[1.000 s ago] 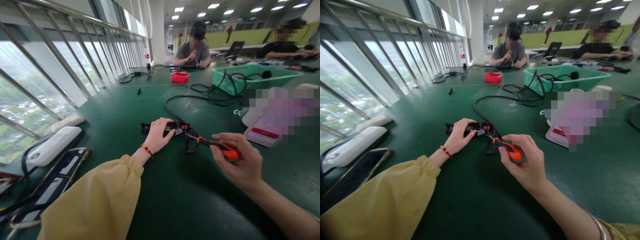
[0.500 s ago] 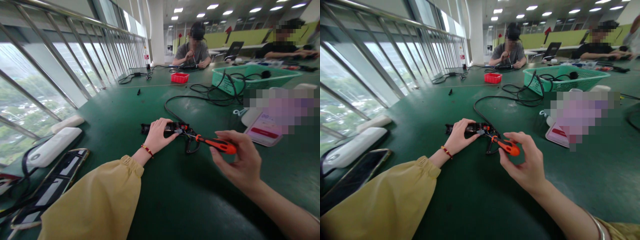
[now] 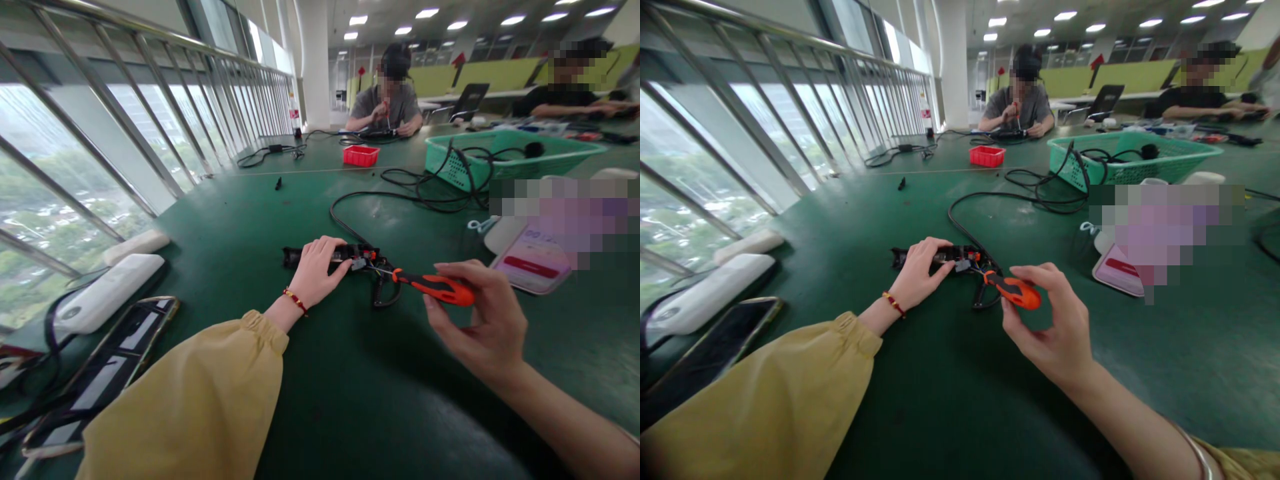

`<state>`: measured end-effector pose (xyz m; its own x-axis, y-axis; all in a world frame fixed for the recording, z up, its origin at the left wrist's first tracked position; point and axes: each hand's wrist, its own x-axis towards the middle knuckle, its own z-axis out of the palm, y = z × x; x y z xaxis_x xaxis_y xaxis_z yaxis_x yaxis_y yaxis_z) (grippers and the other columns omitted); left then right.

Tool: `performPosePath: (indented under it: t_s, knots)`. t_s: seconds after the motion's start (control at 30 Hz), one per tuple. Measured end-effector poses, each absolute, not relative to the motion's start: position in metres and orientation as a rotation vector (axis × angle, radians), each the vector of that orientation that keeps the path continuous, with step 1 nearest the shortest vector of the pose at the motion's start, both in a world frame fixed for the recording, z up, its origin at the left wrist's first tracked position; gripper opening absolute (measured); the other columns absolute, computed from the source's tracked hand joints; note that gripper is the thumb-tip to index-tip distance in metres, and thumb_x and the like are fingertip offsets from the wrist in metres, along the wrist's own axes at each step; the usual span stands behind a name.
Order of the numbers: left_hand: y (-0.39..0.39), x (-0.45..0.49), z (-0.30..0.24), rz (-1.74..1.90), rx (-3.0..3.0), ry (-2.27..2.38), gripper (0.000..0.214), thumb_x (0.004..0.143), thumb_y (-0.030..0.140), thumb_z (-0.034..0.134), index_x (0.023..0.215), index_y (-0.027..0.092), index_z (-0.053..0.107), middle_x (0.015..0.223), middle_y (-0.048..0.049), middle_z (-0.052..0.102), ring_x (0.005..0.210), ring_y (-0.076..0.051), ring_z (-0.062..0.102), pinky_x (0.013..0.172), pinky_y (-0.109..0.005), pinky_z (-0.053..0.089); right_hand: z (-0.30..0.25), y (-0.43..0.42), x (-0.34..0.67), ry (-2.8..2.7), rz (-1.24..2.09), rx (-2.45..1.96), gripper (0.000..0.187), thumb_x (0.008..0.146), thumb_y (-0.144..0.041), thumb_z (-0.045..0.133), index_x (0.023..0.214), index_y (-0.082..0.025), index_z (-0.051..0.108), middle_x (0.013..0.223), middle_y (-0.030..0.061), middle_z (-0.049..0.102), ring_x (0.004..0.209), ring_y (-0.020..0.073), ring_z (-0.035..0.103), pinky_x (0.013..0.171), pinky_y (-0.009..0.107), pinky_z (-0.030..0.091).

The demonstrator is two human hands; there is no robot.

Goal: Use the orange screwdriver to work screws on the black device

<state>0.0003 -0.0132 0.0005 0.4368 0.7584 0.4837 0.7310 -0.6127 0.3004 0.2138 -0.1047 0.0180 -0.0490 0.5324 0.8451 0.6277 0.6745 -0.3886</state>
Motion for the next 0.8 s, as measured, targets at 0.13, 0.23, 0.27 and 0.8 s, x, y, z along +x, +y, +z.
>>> performPosePath:
  t_s: [0.13,0.23,0.27,0.8]
  knots:
    - [-0.0132,0.0008,0.0007,0.926,2.617,1.376,0.034,0.08,0.041,0.052,0.105,0.019,0.046,0.102,-0.0047,0.055,0.096,-0.021,0.049,0.086,-0.036,0.035,0.0184,-0.1068,0.2146,-1.761,-0.068,-1.053,0.026,0.069,-0.016,0.063,0.094,-0.022,0.055,0.075,0.0003,0.058,0.063,0.0136,0.057,0.055,0.027,0.048]
    - [-0.0125,0.0006,-0.0001,0.928,2.63,1.372,0.037,0.078,0.041,0.055,0.106,0.019,0.046,0.103,-0.0048,0.054,0.096,-0.021,0.049,0.086,-0.035,0.035,0.0181,-0.1063,0.2139,-1.745,-0.081,-1.013,0.032,0.068,-0.014,0.063,0.098,-0.022,0.054,0.078,0.0012,0.057,0.067,0.0152,0.057,0.057,0.029,0.048]
    - [-0.0124,0.0003,-0.0002,0.925,2.633,1.369,0.034,0.079,0.039,0.053,0.106,0.019,0.046,0.103,-0.0048,0.054,0.096,-0.021,0.048,0.086,-0.035,0.035,0.0179,-0.1057,0.2136,-1.723,-0.087,-0.987,0.037,0.067,-0.013,0.063,0.102,-0.022,0.052,0.081,0.0021,0.057,0.07,0.0163,0.057,0.059,0.03,0.048]
    - [-0.0132,-0.0007,0.0004,0.89,2.645,1.367,0.026,0.085,0.034,0.043,0.107,0.019,0.045,0.105,-0.0053,0.054,0.098,-0.021,0.048,0.088,-0.036,0.034,0.0185,-0.106,0.2138,-1.737,-0.101,-0.989,0.037,0.067,-0.013,0.063,0.101,-0.022,0.052,0.082,0.0022,0.057,0.07,0.0159,0.057,0.061,0.031,0.049]
